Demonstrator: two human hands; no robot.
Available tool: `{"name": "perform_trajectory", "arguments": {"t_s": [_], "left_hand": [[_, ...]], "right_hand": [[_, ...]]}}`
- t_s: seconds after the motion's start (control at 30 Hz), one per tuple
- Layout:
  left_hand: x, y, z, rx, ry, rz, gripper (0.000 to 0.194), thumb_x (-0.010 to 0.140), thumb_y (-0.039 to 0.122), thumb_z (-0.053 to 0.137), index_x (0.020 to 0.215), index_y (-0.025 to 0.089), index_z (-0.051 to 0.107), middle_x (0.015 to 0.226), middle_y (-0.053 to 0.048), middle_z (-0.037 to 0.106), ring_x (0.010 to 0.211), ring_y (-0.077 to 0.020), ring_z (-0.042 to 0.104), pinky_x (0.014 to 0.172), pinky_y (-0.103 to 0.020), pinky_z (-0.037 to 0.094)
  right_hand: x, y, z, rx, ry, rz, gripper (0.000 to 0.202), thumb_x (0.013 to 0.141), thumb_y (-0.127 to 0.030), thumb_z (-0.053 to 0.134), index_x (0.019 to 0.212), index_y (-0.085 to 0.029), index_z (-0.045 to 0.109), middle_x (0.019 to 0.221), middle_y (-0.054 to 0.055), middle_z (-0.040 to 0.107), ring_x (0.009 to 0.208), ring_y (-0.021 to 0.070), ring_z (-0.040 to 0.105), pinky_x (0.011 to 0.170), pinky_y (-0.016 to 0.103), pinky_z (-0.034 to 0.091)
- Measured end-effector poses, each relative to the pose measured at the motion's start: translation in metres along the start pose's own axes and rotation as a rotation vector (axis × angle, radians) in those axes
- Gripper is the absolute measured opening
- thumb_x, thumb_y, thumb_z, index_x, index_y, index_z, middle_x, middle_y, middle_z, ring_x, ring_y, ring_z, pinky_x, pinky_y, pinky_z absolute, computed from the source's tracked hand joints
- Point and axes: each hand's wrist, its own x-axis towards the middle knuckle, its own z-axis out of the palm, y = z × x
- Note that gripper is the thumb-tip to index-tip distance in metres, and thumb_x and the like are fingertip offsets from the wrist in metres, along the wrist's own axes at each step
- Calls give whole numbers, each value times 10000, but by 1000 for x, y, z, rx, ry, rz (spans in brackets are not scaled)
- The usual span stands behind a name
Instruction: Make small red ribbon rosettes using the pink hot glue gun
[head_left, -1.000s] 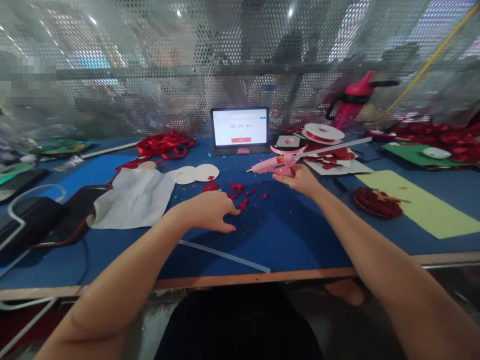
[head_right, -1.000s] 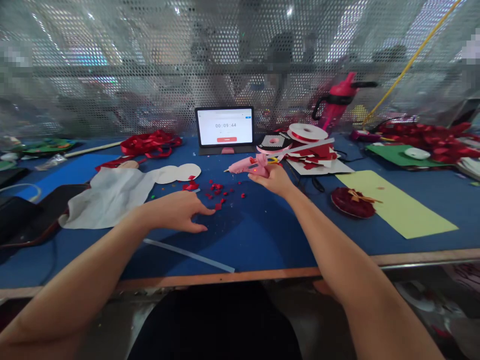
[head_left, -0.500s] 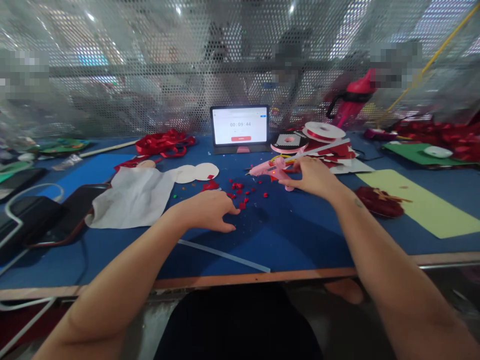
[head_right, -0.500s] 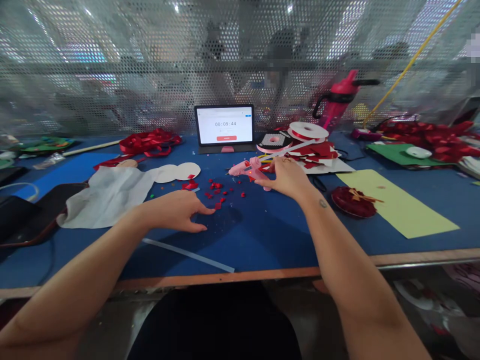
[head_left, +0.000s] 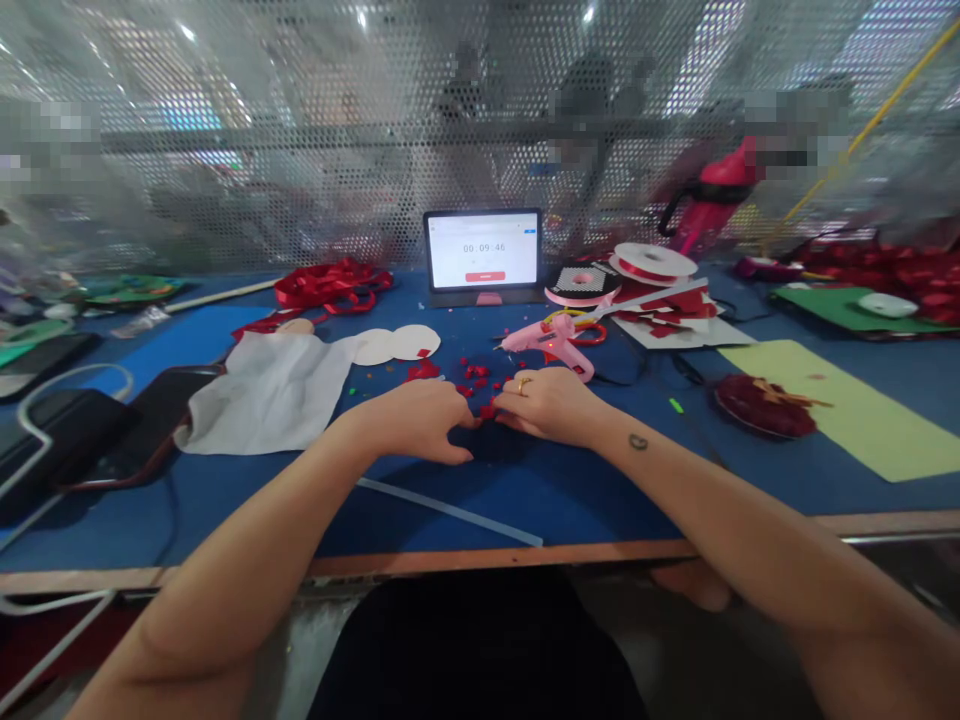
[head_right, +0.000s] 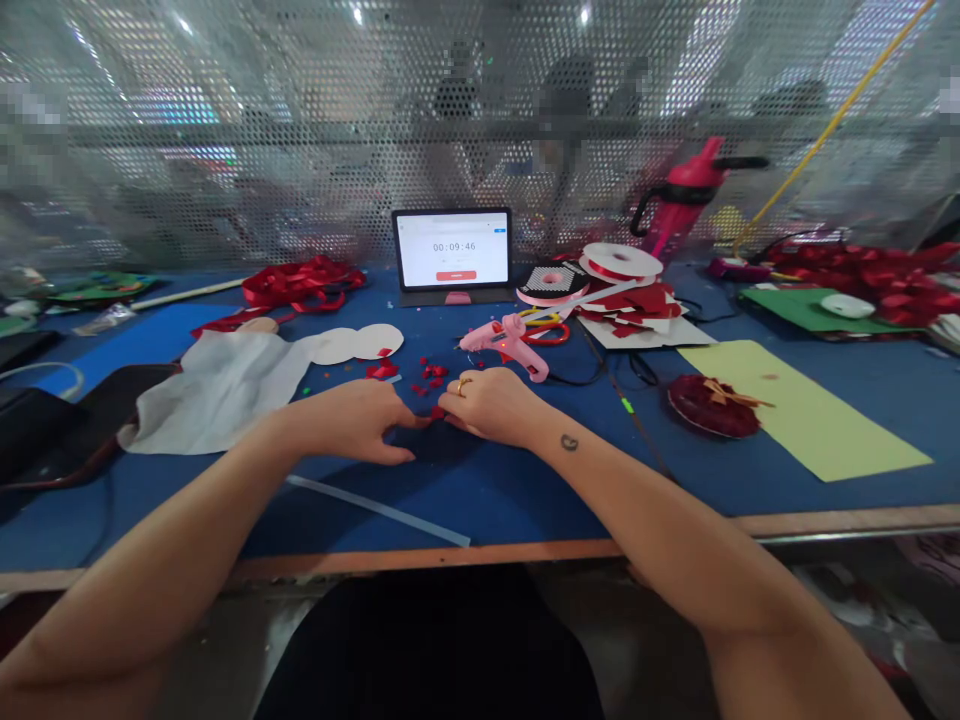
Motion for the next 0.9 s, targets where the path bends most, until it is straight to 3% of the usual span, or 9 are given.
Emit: {"name": "perform_trajectory", "arguments": {"t_s": [0.3, 0.43, 0.6, 0.73, 0.9], "left_hand": [[0, 0, 1, -1, 37, 20, 207, 718, 378, 592, 777, 199, 679, 635, -20, 633, 595, -164, 551, 513, -249, 308], [2, -4, -2, -62, 92, 6, 176, 730, 359, 593, 739, 196, 659, 590, 10, 608, 547, -122, 530, 511, -223, 310], [4, -8, -5, -140, 353, -211, 146, 757, 319, 571, 757, 178, 612, 618, 23, 614, 557, -94, 535, 526, -194, 345], [5, -3, 4, -302, 568, -209, 168, 786, 329, 550, 732, 171, 571, 644, 26, 625, 577, -76, 556, 562, -177, 411], [7, 7, 15, -521, 813, -173, 165, 780, 316, 591, 786, 158, 546, 668, 11, 650, 552, -73, 599, 547, -170, 473]], "right_hand": [[3, -4, 1, -73, 18, -92, 219, 873, -157, 416, 727, -149, 579, 617, 21, 606, 577, 119, 486, 491, 287, 163], [2, -2, -1, -104, 110, -96, 229, 867, -157, 431, 702, -156, 589, 580, 6, 589, 556, 113, 477, 497, 284, 201], [-6, -2, -27, -186, 313, -39, 207, 869, -176, 458, 756, -199, 630, 587, -21, 594, 576, 103, 493, 532, 265, 276], [-15, -4, -49, -181, 372, 24, 156, 870, -216, 486, 847, -223, 640, 633, -22, 615, 611, 99, 512, 596, 253, 336], [-18, -5, -54, -101, 369, 53, 142, 861, -209, 502, 898, -240, 635, 655, -23, 618, 616, 97, 520, 623, 254, 363]]}}
